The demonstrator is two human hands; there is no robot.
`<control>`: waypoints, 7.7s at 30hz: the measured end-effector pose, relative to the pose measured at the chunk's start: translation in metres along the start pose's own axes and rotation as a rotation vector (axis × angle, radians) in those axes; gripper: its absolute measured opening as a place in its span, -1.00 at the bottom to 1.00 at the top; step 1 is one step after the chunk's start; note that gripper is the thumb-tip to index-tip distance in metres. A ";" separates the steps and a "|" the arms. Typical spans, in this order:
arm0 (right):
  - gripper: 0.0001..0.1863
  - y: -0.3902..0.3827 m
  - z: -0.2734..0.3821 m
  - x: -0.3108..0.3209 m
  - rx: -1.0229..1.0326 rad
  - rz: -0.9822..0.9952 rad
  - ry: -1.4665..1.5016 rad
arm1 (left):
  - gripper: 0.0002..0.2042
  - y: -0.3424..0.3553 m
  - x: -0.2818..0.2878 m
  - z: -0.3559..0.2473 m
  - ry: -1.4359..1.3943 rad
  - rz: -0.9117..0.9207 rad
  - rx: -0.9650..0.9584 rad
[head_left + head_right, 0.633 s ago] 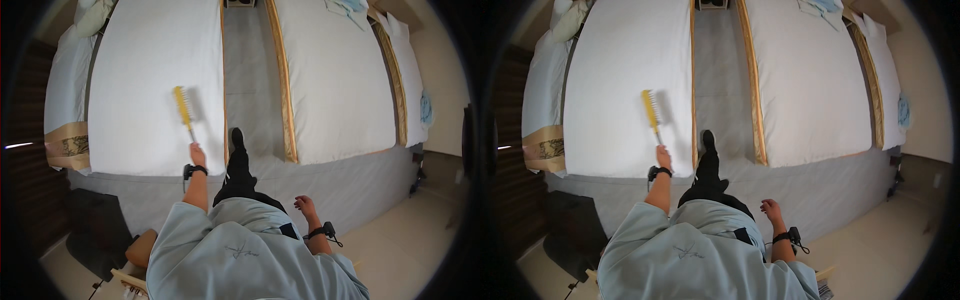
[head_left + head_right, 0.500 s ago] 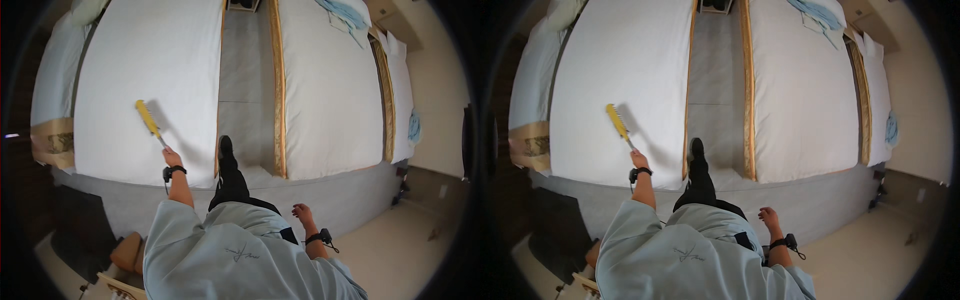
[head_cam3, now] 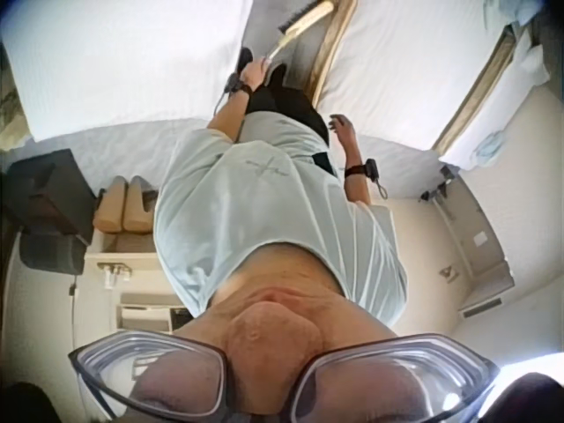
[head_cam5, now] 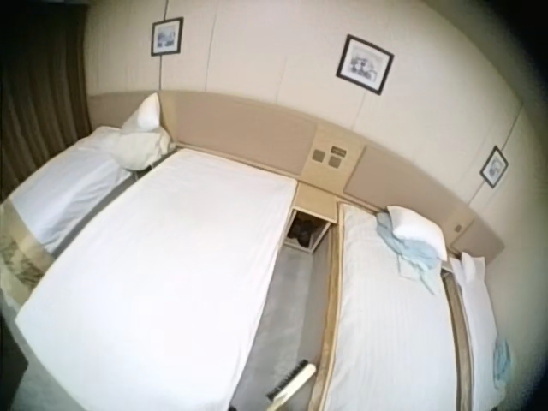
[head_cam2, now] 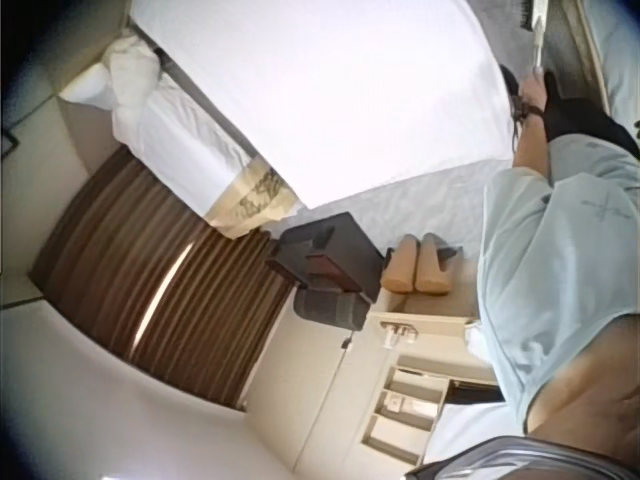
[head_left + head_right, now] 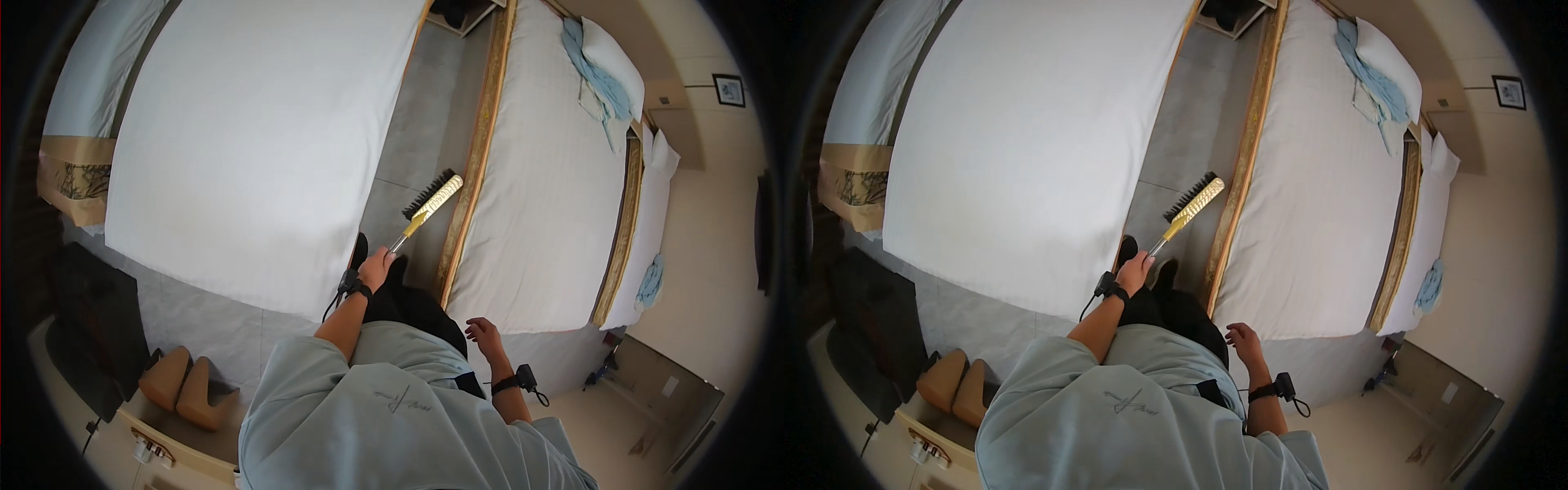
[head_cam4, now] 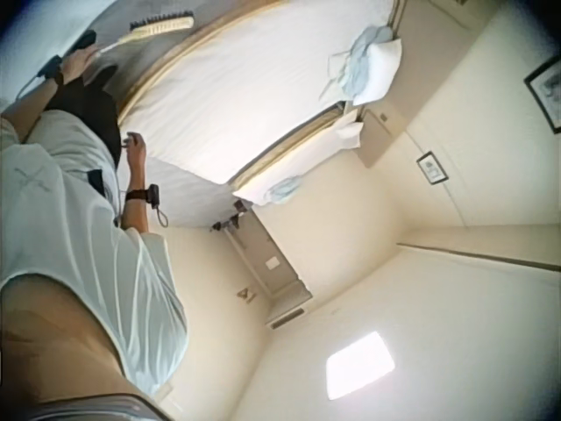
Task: Clean the surface of the bed using a handheld brush.
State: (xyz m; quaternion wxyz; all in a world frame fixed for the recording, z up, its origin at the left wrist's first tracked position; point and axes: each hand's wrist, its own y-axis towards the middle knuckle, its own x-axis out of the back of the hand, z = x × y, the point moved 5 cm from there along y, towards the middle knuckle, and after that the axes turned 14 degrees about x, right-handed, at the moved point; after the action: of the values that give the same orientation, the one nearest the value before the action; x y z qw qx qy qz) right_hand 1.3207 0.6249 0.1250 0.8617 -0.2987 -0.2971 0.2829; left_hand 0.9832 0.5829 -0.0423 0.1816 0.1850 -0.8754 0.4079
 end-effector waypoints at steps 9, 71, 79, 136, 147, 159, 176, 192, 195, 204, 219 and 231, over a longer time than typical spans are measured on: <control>-0.77 0.067 -0.004 0.063 -0.106 0.061 -0.044 | -0.67 0.131 0.156 0.042 -0.262 -0.616 0.335; -0.64 0.728 0.542 -0.018 0.757 0.996 -0.843 | -0.66 0.334 0.054 -0.367 -1.395 -0.420 0.837; -0.57 0.977 0.640 0.180 0.828 0.187 -0.683 | -0.69 0.305 -0.067 -0.416 -0.824 -0.581 0.723; -0.60 1.035 0.691 0.306 0.652 -0.040 -0.585 | -0.72 0.319 0.048 -0.387 -0.751 -0.346 0.734; -0.63 0.917 0.605 0.347 0.426 0.038 -0.164 | -0.75 0.338 0.060 -0.405 -0.793 -0.301 0.517; -0.66 0.899 0.642 0.290 0.395 0.273 -0.322 | -0.75 0.338 0.080 -0.408 -1.047 -0.378 0.632; -0.63 1.142 0.789 0.273 0.619 0.257 -0.639 | -0.75 0.426 0.093 -0.507 -0.624 -0.386 0.771; -0.74 1.096 0.857 0.178 1.001 0.660 -0.785 | -0.75 0.475 0.178 -0.645 -0.700 -0.386 0.863; -0.75 1.053 0.840 0.099 1.037 0.922 -0.782 | -0.75 0.479 0.160 -0.643 -0.821 -0.437 0.866; -0.76 1.152 0.875 0.094 0.809 0.585 -0.931 | -0.77 0.479 0.144 -0.659 -0.952 -0.460 0.918; -0.74 1.074 0.902 -0.022 1.020 0.875 -0.735 | -0.82 0.516 0.107 -0.673 -1.310 -0.564 1.009; -0.77 1.260 0.909 -0.095 0.876 0.663 -0.740 | -0.81 0.510 0.058 -0.733 -1.650 -0.613 1.105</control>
State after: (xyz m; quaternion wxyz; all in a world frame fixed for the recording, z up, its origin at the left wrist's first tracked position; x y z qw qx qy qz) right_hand 0.2483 1.7098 -0.1819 0.6118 0.1204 -0.3232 0.7119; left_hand 0.8145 1.4511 0.0959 -0.4879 0.6788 -0.3341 0.4354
